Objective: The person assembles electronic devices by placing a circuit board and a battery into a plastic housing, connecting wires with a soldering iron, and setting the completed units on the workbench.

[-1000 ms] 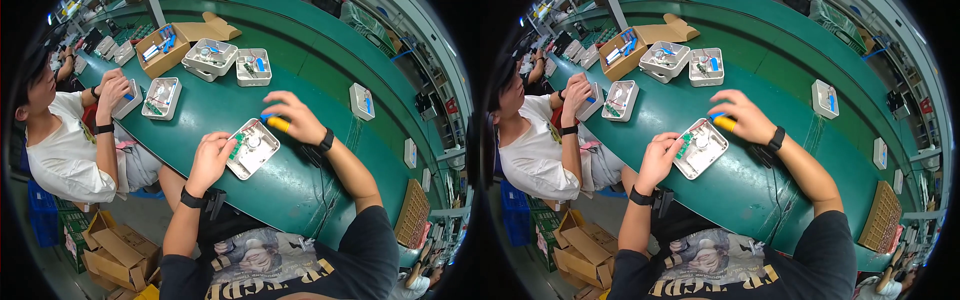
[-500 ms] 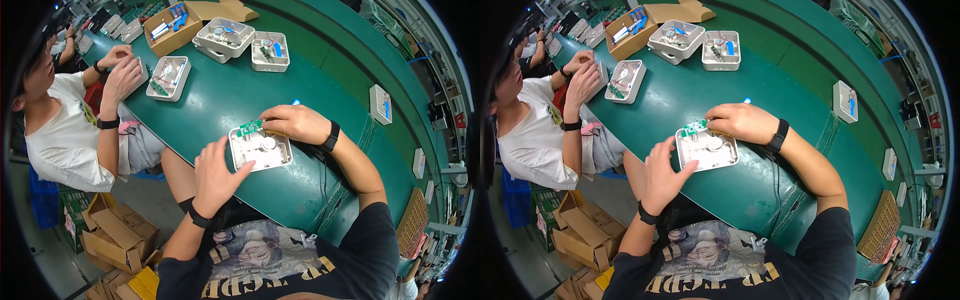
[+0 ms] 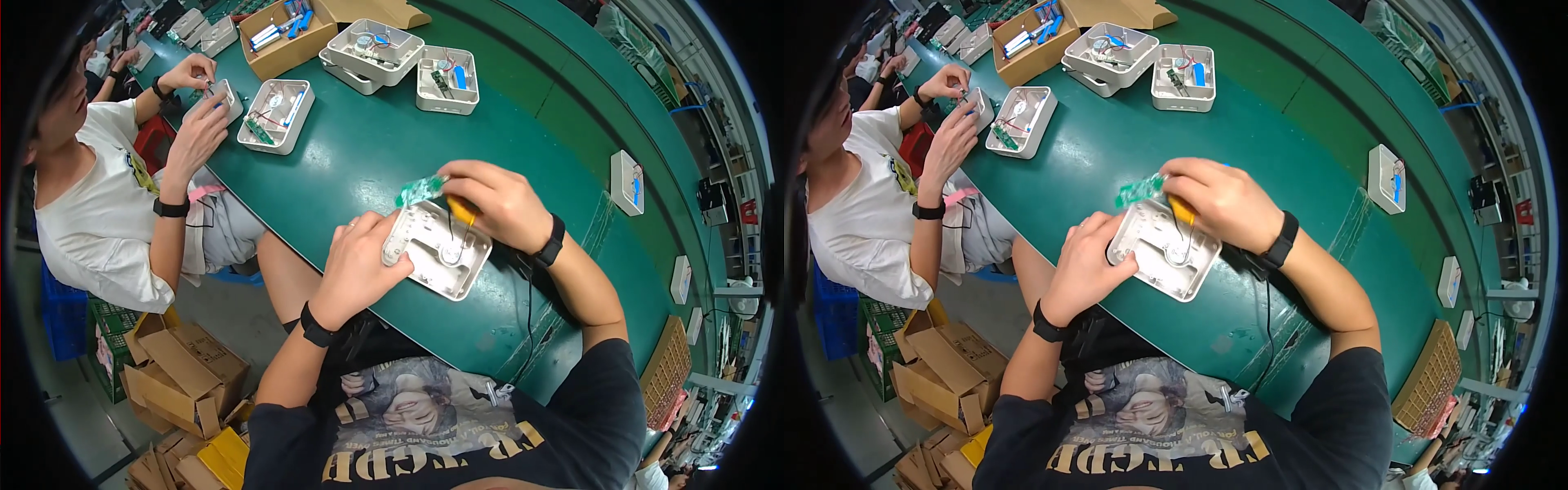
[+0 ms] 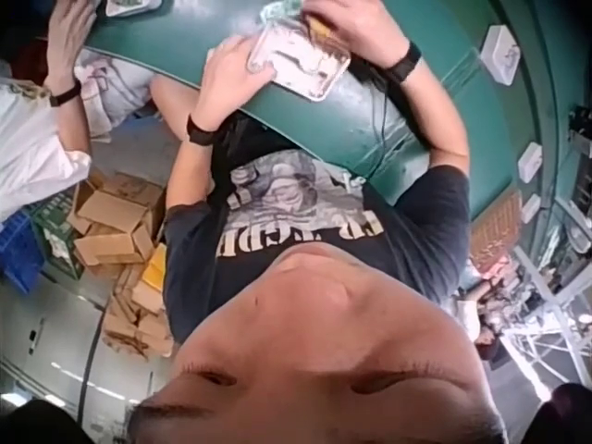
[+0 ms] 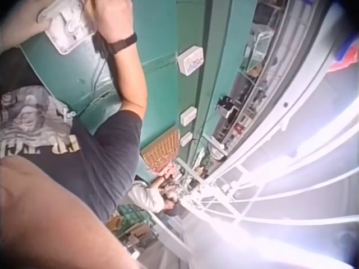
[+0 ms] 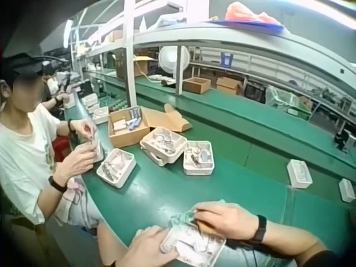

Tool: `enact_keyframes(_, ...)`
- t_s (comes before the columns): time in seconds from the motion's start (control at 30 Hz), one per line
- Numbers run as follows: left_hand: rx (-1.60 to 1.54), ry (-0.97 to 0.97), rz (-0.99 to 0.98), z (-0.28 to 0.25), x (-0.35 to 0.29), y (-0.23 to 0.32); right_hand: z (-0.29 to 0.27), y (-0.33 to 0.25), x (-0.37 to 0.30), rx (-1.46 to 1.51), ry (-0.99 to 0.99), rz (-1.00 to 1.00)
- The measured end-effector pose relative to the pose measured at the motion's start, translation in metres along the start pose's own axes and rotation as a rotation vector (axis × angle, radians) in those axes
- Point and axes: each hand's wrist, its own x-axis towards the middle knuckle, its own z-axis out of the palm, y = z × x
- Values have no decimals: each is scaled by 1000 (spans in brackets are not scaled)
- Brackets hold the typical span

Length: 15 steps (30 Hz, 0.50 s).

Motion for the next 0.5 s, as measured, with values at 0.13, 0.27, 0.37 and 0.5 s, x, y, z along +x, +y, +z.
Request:
enact_keyframes(0.13,-83,52,83,4,6,-1,6,4,-2,316,-240,-50)
enact_keyframes(0.27,-210,151,105,4,7,4,3,7,0,280,-304,-65)
enact_keyframes(0.37,-296,183,64,5,6,5,-6,-1,2,147,-379,-91)
enact_keyframes(0.5,-201,194,152,5,5,2,-10,-11,5,78,-373,-88)
